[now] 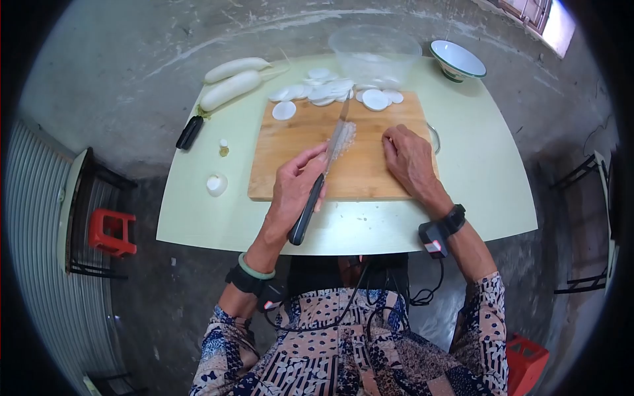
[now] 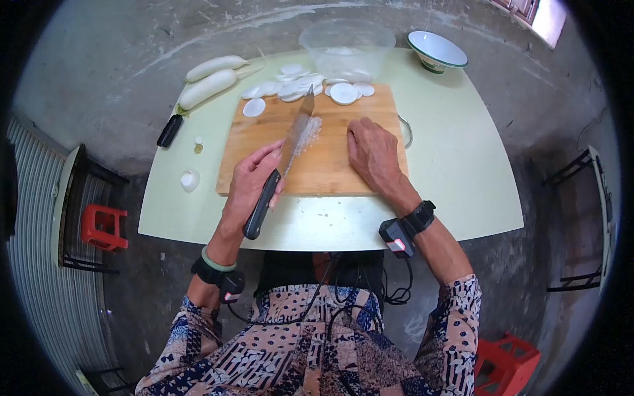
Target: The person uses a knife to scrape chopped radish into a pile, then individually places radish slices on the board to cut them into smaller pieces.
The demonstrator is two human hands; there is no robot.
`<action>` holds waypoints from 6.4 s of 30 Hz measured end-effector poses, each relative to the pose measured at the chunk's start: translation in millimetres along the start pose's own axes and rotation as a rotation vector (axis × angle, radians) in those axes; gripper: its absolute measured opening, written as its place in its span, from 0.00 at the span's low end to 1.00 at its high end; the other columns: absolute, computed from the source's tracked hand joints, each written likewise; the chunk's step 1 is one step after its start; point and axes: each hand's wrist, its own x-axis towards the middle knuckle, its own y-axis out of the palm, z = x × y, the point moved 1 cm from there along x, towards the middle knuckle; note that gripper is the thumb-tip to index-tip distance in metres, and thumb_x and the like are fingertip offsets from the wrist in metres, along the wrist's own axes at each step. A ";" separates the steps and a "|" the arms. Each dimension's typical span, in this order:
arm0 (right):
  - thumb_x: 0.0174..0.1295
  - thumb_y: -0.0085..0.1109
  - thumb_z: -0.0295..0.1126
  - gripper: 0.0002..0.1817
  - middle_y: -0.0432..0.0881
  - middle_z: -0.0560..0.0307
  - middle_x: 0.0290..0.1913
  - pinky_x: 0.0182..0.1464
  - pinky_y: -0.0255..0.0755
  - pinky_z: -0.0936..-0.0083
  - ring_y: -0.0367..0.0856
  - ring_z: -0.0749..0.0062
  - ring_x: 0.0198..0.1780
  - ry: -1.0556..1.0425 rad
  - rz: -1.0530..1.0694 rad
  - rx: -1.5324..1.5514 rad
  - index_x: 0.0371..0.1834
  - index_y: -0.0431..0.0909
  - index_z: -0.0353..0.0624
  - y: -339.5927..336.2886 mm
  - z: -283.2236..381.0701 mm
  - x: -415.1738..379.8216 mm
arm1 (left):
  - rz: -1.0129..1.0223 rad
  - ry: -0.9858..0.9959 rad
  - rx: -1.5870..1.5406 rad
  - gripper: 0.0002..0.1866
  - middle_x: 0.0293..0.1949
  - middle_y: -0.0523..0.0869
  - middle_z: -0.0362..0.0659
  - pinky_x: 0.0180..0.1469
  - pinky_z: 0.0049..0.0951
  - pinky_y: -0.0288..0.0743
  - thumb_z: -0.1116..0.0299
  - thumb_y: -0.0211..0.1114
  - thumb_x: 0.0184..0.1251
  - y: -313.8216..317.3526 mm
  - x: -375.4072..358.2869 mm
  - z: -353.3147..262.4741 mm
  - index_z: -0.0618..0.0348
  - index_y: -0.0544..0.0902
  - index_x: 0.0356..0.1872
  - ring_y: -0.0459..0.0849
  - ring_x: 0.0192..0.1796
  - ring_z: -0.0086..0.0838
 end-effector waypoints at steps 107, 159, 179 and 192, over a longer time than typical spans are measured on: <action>0.78 0.56 0.35 0.14 0.86 0.43 0.30 0.37 0.77 0.63 0.85 0.51 0.30 0.215 0.209 0.322 0.43 0.84 0.33 -28.1 39.3 -8.0 | 0.285 -0.013 -0.391 0.32 0.42 0.88 0.46 0.49 0.24 0.82 0.63 0.58 0.85 15.3 5.2 34.3 0.60 0.62 0.83 0.87 0.38 0.25; 0.73 0.61 0.32 0.23 0.84 0.49 0.39 0.36 0.75 0.80 0.82 0.75 0.32 0.737 0.318 1.455 0.67 0.71 0.36 -88.4 54.2 -86.1 | -0.142 0.648 0.989 0.31 0.81 0.64 0.60 0.83 0.59 0.48 0.41 0.48 0.85 -14.8 97.6 38.1 0.47 0.76 0.77 0.55 0.84 0.60; 0.77 0.57 0.31 0.19 0.82 0.52 0.40 0.31 0.72 0.80 0.76 0.78 0.27 0.510 0.364 1.408 0.66 0.70 0.36 -57.5 47.0 -6.9 | 0.541 0.108 -0.797 0.50 0.69 0.79 0.50 0.77 0.48 0.64 0.25 0.34 0.80 -13.5 97.5 -4.6 0.64 0.76 0.74 0.73 0.72 0.40; 0.77 0.59 0.32 0.18 0.82 0.58 0.39 0.32 0.71 0.82 0.76 0.81 0.29 0.372 0.247 1.154 0.65 0.73 0.38 -19.5 36.8 59.4 | 0.333 0.208 -0.322 0.37 0.60 0.85 0.45 0.72 0.38 0.71 0.36 0.42 0.86 -19.1 111.6 26.8 0.62 0.84 0.62 0.80 0.66 0.33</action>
